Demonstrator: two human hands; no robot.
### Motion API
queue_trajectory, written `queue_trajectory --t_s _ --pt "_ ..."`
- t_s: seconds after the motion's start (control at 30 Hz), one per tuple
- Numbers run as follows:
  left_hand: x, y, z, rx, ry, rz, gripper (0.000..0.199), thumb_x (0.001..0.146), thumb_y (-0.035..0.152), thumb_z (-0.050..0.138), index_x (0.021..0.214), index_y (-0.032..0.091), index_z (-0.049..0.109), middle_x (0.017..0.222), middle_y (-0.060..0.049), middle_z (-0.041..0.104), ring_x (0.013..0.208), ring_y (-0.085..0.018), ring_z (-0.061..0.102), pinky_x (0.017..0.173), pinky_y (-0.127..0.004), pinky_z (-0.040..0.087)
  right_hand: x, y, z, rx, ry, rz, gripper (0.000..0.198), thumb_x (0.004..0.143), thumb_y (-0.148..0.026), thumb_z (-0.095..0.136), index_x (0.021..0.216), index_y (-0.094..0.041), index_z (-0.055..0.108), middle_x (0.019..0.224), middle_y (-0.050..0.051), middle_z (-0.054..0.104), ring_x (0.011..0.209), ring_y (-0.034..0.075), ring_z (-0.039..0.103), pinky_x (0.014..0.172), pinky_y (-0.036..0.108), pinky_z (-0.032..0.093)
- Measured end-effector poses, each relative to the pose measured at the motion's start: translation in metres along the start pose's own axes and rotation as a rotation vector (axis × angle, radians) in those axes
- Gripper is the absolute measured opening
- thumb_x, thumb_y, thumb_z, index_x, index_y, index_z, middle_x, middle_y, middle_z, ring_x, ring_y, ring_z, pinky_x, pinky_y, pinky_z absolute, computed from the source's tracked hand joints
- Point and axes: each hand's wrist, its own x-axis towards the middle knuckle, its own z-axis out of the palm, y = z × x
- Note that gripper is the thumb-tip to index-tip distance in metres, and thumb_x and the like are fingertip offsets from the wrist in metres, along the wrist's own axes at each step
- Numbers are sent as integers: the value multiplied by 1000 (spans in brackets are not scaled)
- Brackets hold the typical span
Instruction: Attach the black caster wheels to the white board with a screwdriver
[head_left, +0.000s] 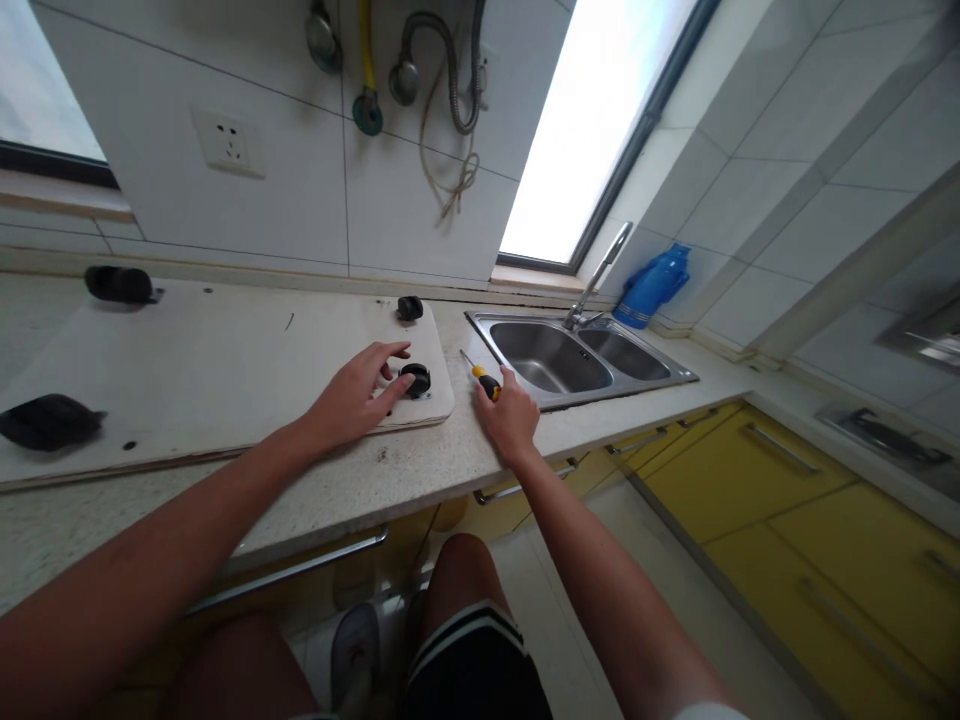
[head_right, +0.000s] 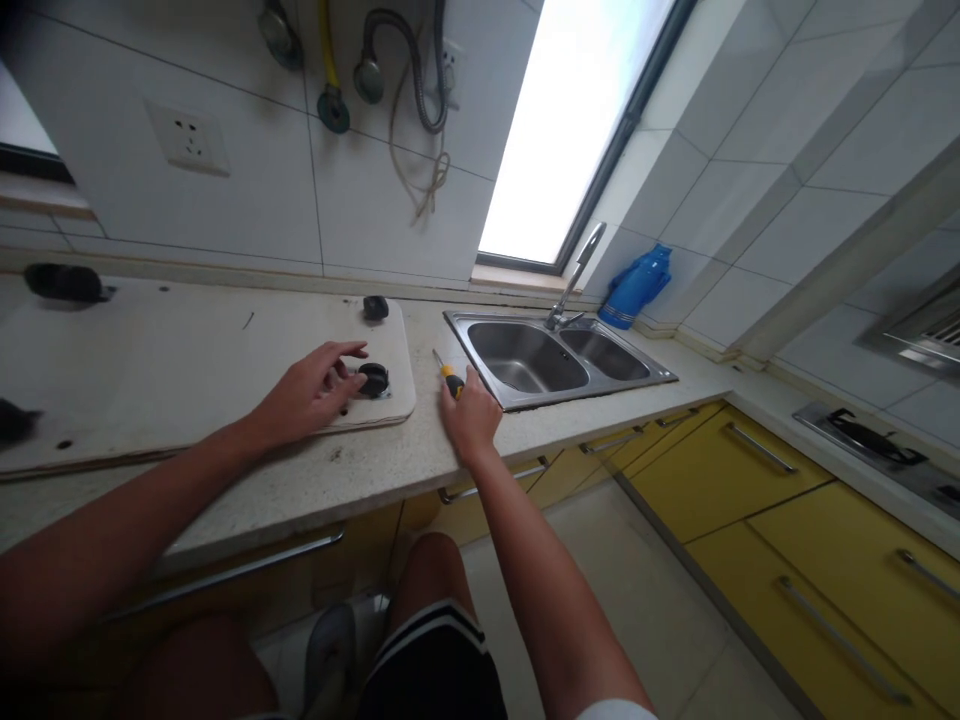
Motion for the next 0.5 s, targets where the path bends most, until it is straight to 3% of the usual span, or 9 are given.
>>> queue_trajectory --t_s 0.17,0.23,0.3,0.37,0.5 --pt "-3 5 -8 115 188 -5 50 109 53 53 141 15 61 137 -16 68 97 -23 66 86 -40 57 -1 -6 -1 -44 -30 -7 41 106 -43 62 138 -17 60 119 17 79 109 30 76 89 35 48" --pt "-13 3 -15 231 105 -5 63 105 61 58 148 14 57 143 -19 65 110 -29 68 98 -46 57 -1 -6 0 -45 -25 -9 35 106 -39 61 131 -15 61 122 19 77 114 31 74 95 37 48" --pt "-29 -1 -25 404 -58 26 88 97 69 68 162 14 47 155 -24 60 129 -39 64 112 -55 52 -1 -6 1 -32 -15 -7 33 106 -37 59 130 -13 61 126 21 75 119 32 72 101 39 46" --pt "-47 -7 -38 601 -181 25 102 92 69 73 171 16 37 166 -26 53 142 -47 57 116 -61 47 -1 -6 2 -9 -3 8 35 106 -35 57 132 -11 60 130 24 74 124 33 69 106 41 44" --pt "-77 -12 -67 832 -269 4 75 105 52 59 169 17 45 167 -26 56 147 -48 55 117 -63 44 0 -6 1 44 20 61 41 106 -34 56 136 -7 60 136 27 69 131 37 63 109 45 42"
